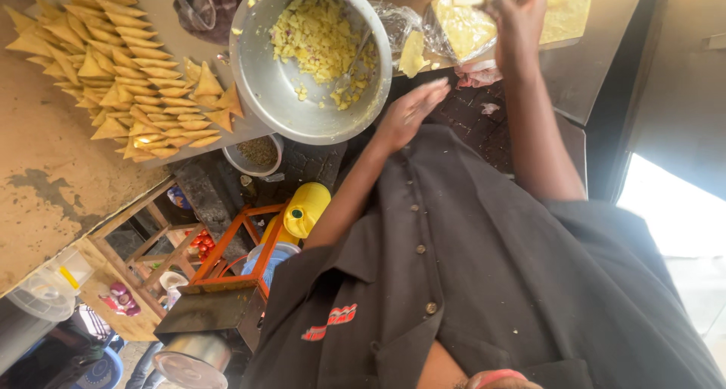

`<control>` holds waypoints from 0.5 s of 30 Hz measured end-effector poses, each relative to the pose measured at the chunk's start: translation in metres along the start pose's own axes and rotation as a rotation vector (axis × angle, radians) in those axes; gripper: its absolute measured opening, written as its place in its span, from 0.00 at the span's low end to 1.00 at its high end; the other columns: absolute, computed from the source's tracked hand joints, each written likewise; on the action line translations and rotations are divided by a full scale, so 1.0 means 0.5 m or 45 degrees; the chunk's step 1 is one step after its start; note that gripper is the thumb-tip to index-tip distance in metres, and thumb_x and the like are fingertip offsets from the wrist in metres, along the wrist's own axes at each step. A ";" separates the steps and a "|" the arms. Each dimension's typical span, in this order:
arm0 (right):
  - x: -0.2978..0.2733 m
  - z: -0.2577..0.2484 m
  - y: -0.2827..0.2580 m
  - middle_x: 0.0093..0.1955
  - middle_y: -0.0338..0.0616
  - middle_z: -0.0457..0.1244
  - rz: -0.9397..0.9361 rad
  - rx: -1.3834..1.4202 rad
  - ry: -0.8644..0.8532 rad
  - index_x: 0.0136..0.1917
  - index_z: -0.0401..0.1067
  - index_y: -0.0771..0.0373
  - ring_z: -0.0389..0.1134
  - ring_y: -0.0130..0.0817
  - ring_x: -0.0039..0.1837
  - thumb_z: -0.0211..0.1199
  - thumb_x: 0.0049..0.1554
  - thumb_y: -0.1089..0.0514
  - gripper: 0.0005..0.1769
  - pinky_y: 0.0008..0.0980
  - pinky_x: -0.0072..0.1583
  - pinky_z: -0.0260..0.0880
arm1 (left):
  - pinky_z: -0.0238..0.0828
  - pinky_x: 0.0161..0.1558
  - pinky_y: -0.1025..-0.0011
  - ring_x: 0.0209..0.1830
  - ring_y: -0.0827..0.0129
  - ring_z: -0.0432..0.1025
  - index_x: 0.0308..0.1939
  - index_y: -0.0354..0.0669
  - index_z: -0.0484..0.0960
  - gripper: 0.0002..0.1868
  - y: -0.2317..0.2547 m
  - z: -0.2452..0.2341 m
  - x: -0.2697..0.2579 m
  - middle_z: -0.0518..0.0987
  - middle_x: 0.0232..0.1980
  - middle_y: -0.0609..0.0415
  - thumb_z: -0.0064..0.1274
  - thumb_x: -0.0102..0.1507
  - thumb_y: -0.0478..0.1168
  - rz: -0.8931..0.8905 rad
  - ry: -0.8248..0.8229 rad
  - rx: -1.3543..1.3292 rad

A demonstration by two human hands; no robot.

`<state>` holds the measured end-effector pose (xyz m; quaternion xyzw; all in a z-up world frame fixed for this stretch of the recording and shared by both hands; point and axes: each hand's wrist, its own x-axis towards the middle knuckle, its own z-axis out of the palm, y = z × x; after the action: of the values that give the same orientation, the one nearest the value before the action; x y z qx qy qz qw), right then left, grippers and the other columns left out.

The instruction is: The person fills triangular pastry shells with a yellow potato mixture using a spoon, then folds and seals each one by hand. The finished samosas are placed in neat rows on a metal tray.

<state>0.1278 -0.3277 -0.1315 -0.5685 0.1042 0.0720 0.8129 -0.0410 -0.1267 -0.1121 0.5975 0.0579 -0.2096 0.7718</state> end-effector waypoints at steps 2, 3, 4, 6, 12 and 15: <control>-0.110 0.040 -0.001 0.60 0.42 0.65 0.142 0.241 0.072 0.66 0.64 0.68 0.70 0.34 0.59 0.65 0.57 0.70 0.24 0.37 0.61 0.80 | 0.61 0.74 0.65 0.71 0.67 0.67 0.70 0.29 0.68 0.25 0.003 0.036 0.051 0.73 0.69 0.44 0.44 0.78 0.48 0.053 0.063 -0.186; -0.163 0.062 -0.005 0.56 0.45 0.63 0.203 0.084 0.059 0.66 0.66 0.69 0.63 0.33 0.52 0.67 0.60 0.68 0.22 0.33 0.54 0.69 | 0.62 0.76 0.64 0.70 0.66 0.68 0.67 0.27 0.69 0.23 0.006 0.047 0.067 0.74 0.66 0.43 0.43 0.81 0.47 0.127 0.100 -0.377; -0.207 0.083 -0.013 0.52 0.47 0.61 0.264 -0.076 0.042 0.66 0.67 0.69 0.57 0.33 0.45 0.68 0.62 0.67 0.21 0.30 0.46 0.58 | 0.63 0.77 0.63 0.68 0.66 0.68 0.63 0.25 0.71 0.21 0.009 0.045 0.068 0.74 0.64 0.43 0.43 0.83 0.46 0.203 0.137 -0.566; -0.272 0.117 -0.039 0.58 0.48 0.63 -0.117 -0.758 -0.146 0.67 0.70 0.66 0.64 0.37 0.56 0.70 0.63 0.65 0.20 0.33 0.57 0.65 | 0.64 0.75 0.63 0.71 0.66 0.69 0.70 0.29 0.70 0.21 0.009 0.024 0.059 0.74 0.69 0.45 0.45 0.79 0.44 0.210 0.166 -0.753; -0.295 0.206 -0.119 0.59 0.56 0.64 -0.669 -1.348 -0.212 0.62 0.75 0.66 0.65 0.48 0.60 0.70 0.52 0.67 0.24 0.42 0.58 0.70 | 0.72 0.69 0.65 0.64 0.64 0.76 0.68 0.29 0.73 0.17 -0.005 -0.070 -0.003 0.79 0.65 0.44 0.46 0.76 0.32 0.129 0.103 -0.317; -0.283 0.240 -0.117 0.56 0.55 0.66 -0.590 -1.365 -0.430 0.65 0.75 0.67 0.65 0.50 0.60 0.72 0.50 0.66 0.28 0.45 0.60 0.69 | 0.72 0.67 0.67 0.63 0.65 0.76 0.67 0.30 0.72 0.18 -0.011 -0.124 -0.062 0.79 0.63 0.47 0.43 0.73 0.28 0.073 0.071 -0.048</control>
<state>0.0150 -0.2352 -0.0028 -0.8873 -0.2035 0.0249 0.4132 -0.0611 -0.0610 -0.1236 0.5900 0.0662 -0.1695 0.7867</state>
